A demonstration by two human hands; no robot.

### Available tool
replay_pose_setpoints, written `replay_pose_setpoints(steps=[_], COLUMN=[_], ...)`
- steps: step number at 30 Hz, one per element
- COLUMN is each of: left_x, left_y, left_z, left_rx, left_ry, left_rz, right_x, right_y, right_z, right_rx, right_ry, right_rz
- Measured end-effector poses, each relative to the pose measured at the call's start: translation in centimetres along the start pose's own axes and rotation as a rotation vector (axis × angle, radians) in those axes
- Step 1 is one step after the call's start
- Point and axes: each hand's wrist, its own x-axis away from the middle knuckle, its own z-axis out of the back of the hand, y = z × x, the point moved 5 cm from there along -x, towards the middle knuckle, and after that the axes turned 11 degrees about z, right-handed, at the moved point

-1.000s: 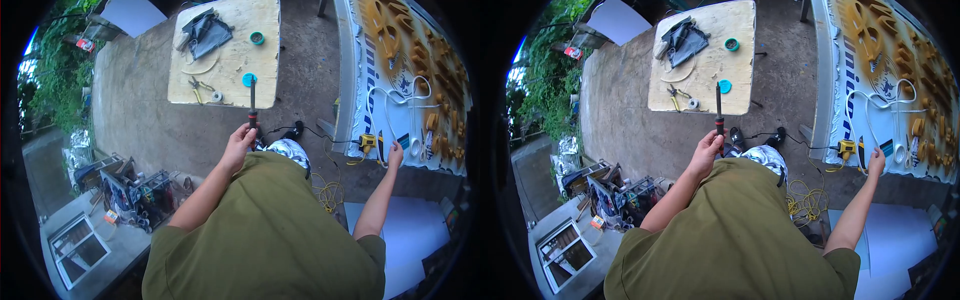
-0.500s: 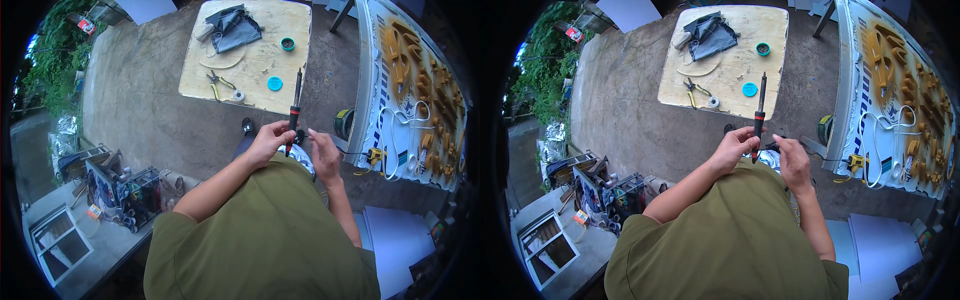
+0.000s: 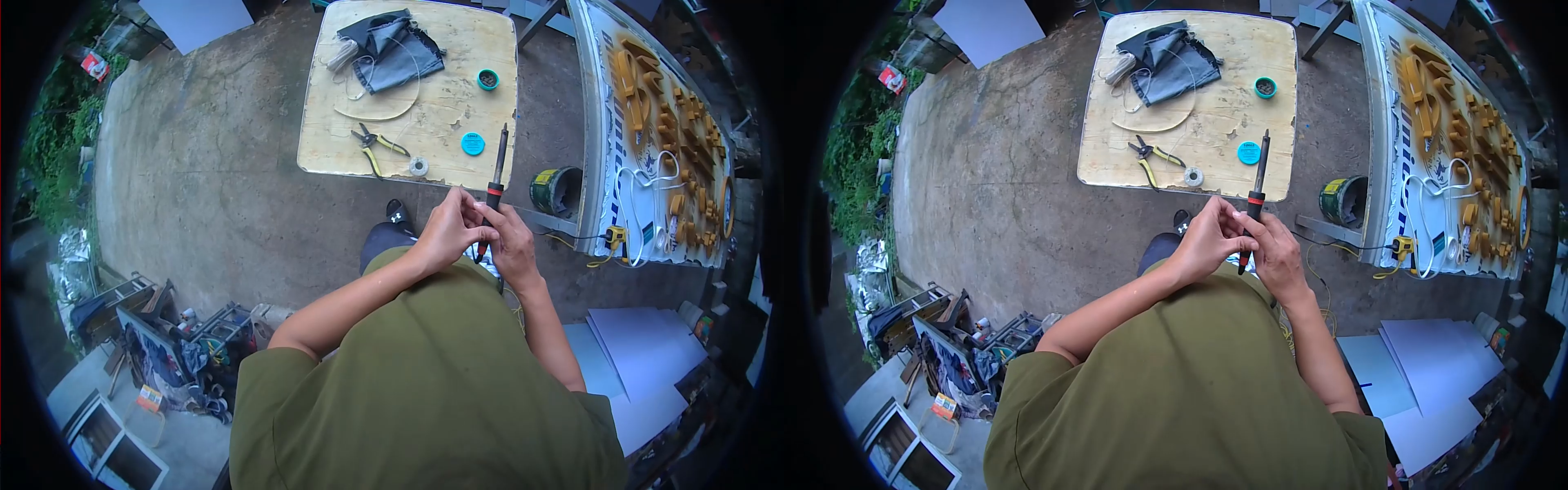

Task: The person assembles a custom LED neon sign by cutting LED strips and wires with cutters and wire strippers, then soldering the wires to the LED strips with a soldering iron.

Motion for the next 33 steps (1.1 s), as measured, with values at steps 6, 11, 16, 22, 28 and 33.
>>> replay_pose_setpoints(steps=[6,11,16,22,28,33], left_x=[-0.7,-3.8,-9.9,-16.6,-22.5,-24.6], left_y=[0.8,-0.7,-9.7,-10.7,-10.0,-10.5], left_z=[0.7,4.5,13.3,17.2,17.0,16.9], left_rx=[0.005,-0.243,-0.325,-0.5,-0.771,-0.821], left_ry=[-0.008,0.198,0.584,0.715,0.726,0.588], left_rz=[-0.043,0.035,0.097,0.073,0.071,0.198], right_x=[-0.6,-0.9,-1.7,-1.7,-2.0,-2.5], right_y=[0.4,3.5,7.3,7.5,7.7,7.5], right_z=[-0.1,2.8,5.9,7.6,7.5,8.1], right_rx=[0.057,0.146,0.222,0.207,0.22,0.255], right_ry=[0.149,0.325,0.393,0.375,0.364,0.396], right_rz=[0.009,-0.022,-0.01,-0.003,-0.086,-0.181])
